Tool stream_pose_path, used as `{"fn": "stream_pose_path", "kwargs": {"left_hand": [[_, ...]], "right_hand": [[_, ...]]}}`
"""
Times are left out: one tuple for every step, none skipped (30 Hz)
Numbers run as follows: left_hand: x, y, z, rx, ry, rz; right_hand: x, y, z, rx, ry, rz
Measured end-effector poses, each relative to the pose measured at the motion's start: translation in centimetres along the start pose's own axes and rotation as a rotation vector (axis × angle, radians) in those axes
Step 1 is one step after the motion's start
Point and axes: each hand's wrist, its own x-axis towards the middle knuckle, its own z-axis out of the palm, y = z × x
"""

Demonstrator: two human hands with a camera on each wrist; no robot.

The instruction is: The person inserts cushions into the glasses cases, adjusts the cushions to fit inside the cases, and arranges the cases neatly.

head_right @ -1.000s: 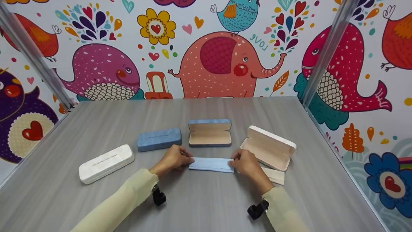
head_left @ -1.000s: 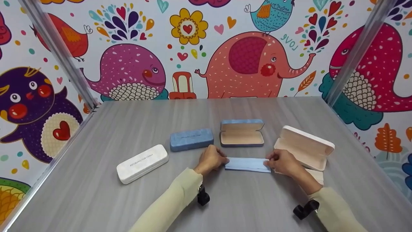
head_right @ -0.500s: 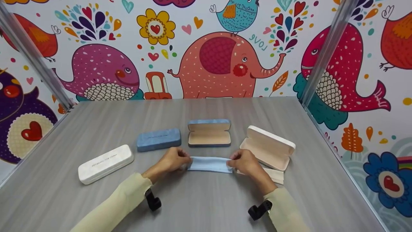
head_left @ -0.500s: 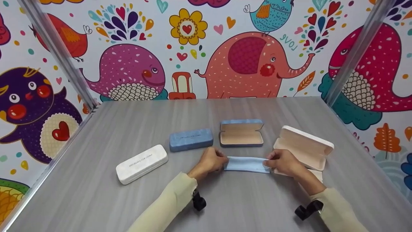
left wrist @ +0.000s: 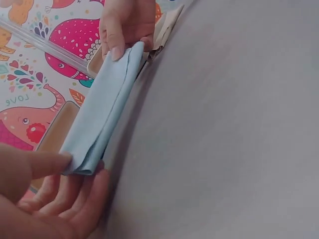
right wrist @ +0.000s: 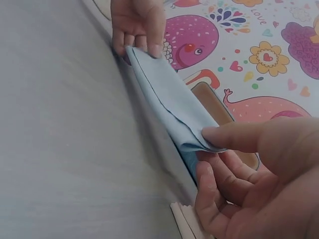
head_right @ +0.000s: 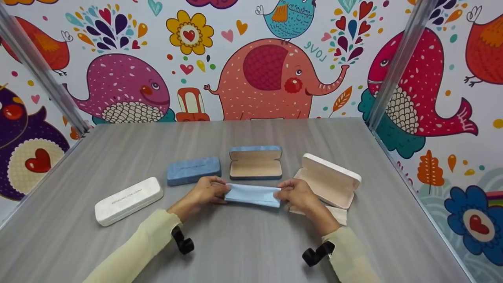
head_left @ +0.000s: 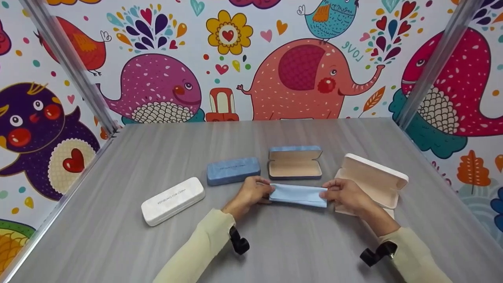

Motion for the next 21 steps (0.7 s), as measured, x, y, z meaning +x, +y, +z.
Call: {"fn": "stream_pose_path", "kwargs": {"left_hand": [[0.1,0.0,0.0,-0.021,0.0,-0.006],[0.1,0.1,0.0,-0.039,0.001,-0.013],[0.2,0.1,0.0,-0.053,0.005,-0.02],[0.3,0.2,0.0,-0.067,0.009,-0.028],[0.4,0.2,0.0,-0.079,0.014,-0.041],[0.5,0.3,0.0,-0.089,0.019,-0.049],[0.6,0.3,0.0,-0.098,0.025,-0.055],[0.7,0.4,0.0,-0.105,0.031,-0.06],[0.7,0.5,-0.1,-0.109,0.036,-0.064],[0.8,0.5,-0.1,-0.113,0.04,-0.067],[0.9,0.6,-0.1,-0.116,0.044,-0.069],[1.0,0.7,-0.1,-0.115,0.049,-0.072],[1.0,0.8,-0.1,-0.114,0.054,-0.075],[1.1,0.9,-0.1,-0.115,0.06,-0.078],[1.2,1.0,0.0,-0.113,0.066,-0.081],[1.3,1.1,0.0,-0.115,0.075,-0.085],[1.4,1.3,0.0,-0.114,0.083,-0.09],[1.5,1.4,0.0,-0.113,0.094,-0.098],[1.6,1.5,0.0,-0.111,0.105,-0.103],[1.6,1.7,0.0,-0.11,0.116,-0.108],[1.7,1.8,0.0,-0.105,0.126,-0.112]], "right_hand": [[0.1,0.0,0.0,0.008,-0.003,0.004],[0.1,0.1,0.0,0.02,-0.007,0.008],[0.1,0.1,-0.1,0.03,-0.014,0.006],[0.2,0.1,-0.2,0.045,-0.019,0.006],[0.2,0.2,-0.2,0.061,-0.029,0.002],[0.2,0.2,-0.3,0.083,-0.041,-0.002],[0.2,0.2,-0.4,0.098,-0.052,-0.006],[0.2,0.2,-0.5,0.119,-0.061,-0.006],[0.3,0.2,-0.6,0.138,-0.066,-0.006],[0.3,0.2,-0.6,0.155,-0.063,0.003],[0.3,0.1,-0.6,0.171,-0.06,0.013],[0.4,0.0,-0.6,0.185,-0.058,0.022],[0.5,-0.1,-0.6,0.201,-0.051,0.033],[0.6,-0.2,-0.6,0.22,-0.044,0.044],[0.8,-0.3,-0.6,0.24,-0.039,0.051],[0.9,-0.4,-0.5,0.258,-0.036,0.058],[1.1,-0.5,-0.5,0.274,-0.034,0.063],[1.2,-0.6,-0.5,0.285,-0.034,0.067],[1.4,-0.6,-0.5,0.297,-0.028,0.071],[1.5,-0.7,-0.5,0.303,-0.03,0.072],[1.6,-0.7,-0.5,0.305,-0.022,0.077]]}}
